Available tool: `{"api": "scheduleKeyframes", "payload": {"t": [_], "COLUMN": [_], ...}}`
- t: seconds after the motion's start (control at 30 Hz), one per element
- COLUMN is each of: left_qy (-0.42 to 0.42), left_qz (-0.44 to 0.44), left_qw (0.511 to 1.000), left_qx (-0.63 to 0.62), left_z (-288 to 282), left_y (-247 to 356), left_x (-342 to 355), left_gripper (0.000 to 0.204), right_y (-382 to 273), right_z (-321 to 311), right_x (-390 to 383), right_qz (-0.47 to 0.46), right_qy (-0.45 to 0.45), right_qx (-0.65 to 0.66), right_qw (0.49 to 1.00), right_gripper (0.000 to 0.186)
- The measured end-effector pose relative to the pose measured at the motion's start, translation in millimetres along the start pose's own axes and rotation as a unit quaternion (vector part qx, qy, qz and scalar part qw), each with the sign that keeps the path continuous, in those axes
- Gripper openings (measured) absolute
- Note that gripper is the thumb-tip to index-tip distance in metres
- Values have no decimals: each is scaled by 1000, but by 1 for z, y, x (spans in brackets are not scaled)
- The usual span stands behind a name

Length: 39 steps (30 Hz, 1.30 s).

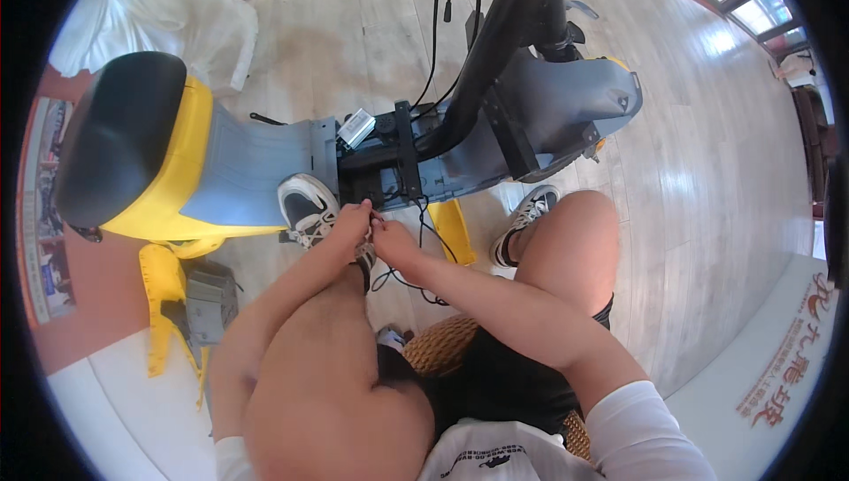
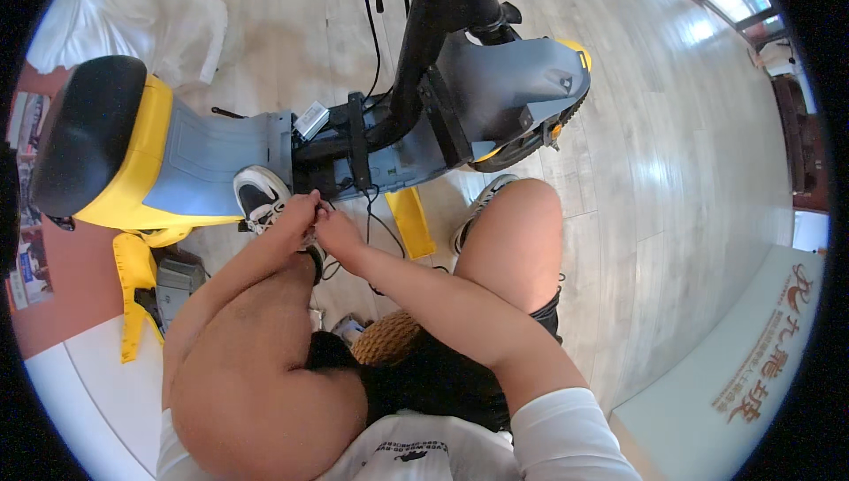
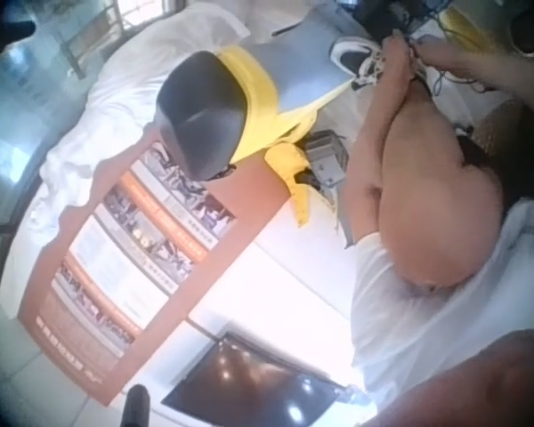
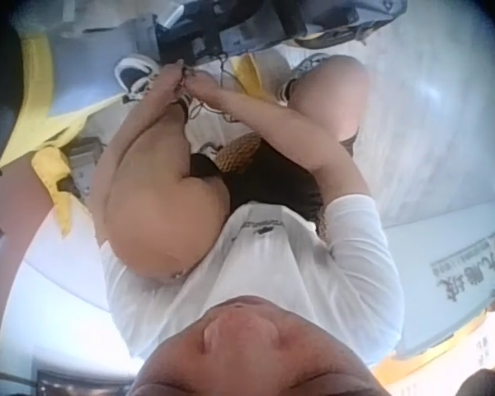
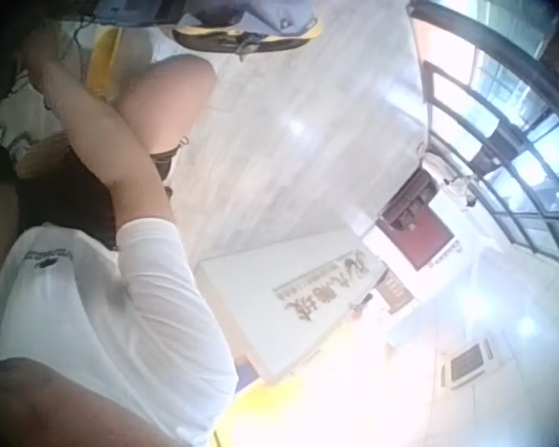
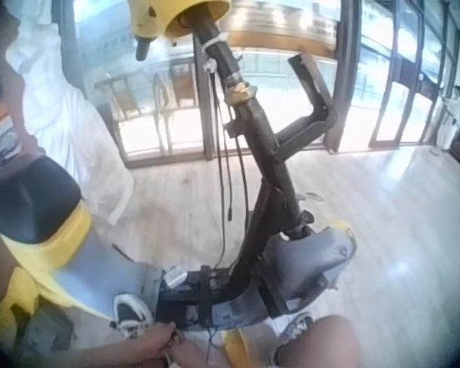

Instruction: Connecting wires or repairing internal components of an electric scooter.

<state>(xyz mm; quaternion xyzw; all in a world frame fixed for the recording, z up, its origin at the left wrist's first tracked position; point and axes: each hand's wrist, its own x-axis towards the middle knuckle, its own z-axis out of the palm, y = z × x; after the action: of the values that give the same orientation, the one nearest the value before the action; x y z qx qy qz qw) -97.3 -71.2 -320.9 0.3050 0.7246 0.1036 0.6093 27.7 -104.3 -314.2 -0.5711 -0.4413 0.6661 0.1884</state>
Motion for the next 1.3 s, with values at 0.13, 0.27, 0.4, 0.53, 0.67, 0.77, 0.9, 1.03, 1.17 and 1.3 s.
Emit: {"api": "scheduleKeyframes", "payload": {"t": [0.13, 0.27, 0.4, 0.53, 0.67, 0.77, 0.9, 1.03, 1.17, 1.3], "left_qy": [62, 143, 143, 130, 128, 121, 106, 66, 20, 23], "left_qz": [-69, -54, -52, -31, -54, -56, -103, -87, -165, -194], "left_qw": [975, 985, 987, 991, 982, 980, 964, 960, 845, 876], "left_qx": [-202, -84, -47, -30, -130, -148, -221, -259, -508, -440], "left_z": [23, 3, -2, -3, 1, -7, -6, -6, -31, -19], "left_y": [19, 5, 0, -4, 6, 5, 10, 15, 10, 19], "left_x": [6, 14, 32, 33, 25, 33, 36, 32, 43, 47], "left_gripper": [37, 27, 29, 29, 25, 20, 14, 11, 13, 14], "right_y": [21, -18, -23, -20, -25, -38, -47, -40, -38, -41], "right_z": [27, 35, 27, 26, 23, 16, 14, 6, 14, 10], "right_x": [22, -1, 5, 6, 5, -3, -10, -3, -10, -7], "right_qz": [40, 138, 145, 125, 105, 89, 89, 68, -34, -3], "right_qy": [80, 95, 101, 93, 106, 100, 118, 81, 54, 67], "right_qx": [152, 127, 98, 8, 7, -31, -30, -107, -152, -158], "right_qw": [984, 978, 979, 988, 989, 990, 989, 989, 986, 985], "right_gripper": [38, 43, 36, 37, 38, 39, 41, 41, 40, 40]}}
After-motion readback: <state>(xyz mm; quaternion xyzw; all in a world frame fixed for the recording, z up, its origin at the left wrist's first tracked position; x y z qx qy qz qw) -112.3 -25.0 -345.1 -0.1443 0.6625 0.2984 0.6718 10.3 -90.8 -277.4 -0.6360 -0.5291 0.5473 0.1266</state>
